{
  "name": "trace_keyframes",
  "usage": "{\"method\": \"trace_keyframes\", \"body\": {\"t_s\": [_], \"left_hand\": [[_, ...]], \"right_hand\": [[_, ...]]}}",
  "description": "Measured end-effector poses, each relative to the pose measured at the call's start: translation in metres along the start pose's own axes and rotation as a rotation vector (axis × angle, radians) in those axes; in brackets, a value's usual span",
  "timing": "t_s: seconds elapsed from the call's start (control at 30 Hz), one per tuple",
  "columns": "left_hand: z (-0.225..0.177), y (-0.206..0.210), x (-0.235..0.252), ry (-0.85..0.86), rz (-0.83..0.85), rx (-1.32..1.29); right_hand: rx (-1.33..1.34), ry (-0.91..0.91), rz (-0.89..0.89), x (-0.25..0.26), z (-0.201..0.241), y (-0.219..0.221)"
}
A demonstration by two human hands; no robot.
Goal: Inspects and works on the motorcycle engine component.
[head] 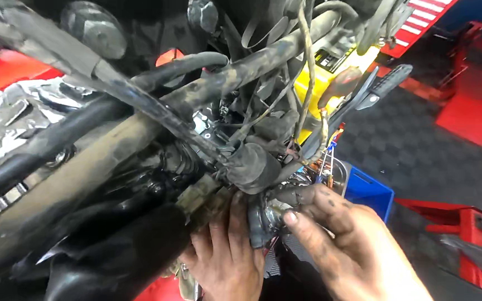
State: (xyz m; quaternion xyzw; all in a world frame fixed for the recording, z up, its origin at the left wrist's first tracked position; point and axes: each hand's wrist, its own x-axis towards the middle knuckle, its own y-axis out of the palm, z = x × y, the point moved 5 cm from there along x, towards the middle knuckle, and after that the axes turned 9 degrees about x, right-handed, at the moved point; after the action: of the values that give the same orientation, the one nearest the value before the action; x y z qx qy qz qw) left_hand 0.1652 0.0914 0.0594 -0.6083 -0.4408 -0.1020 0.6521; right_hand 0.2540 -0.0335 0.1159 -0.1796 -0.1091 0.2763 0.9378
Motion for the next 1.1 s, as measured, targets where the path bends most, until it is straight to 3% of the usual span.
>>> {"method": "trace_keyframes", "body": {"t_s": [0.47,1.1], "left_hand": [[0.0,-0.001,-0.001,0.007,0.021,-0.003],[0.0,-0.002,0.0,-0.016,0.043,-0.009]], "right_hand": [[0.022,-0.262,-0.036,-0.013,-0.018,0.006],[0.126,-0.394,-0.187,-0.027,-0.042,0.024]]}}
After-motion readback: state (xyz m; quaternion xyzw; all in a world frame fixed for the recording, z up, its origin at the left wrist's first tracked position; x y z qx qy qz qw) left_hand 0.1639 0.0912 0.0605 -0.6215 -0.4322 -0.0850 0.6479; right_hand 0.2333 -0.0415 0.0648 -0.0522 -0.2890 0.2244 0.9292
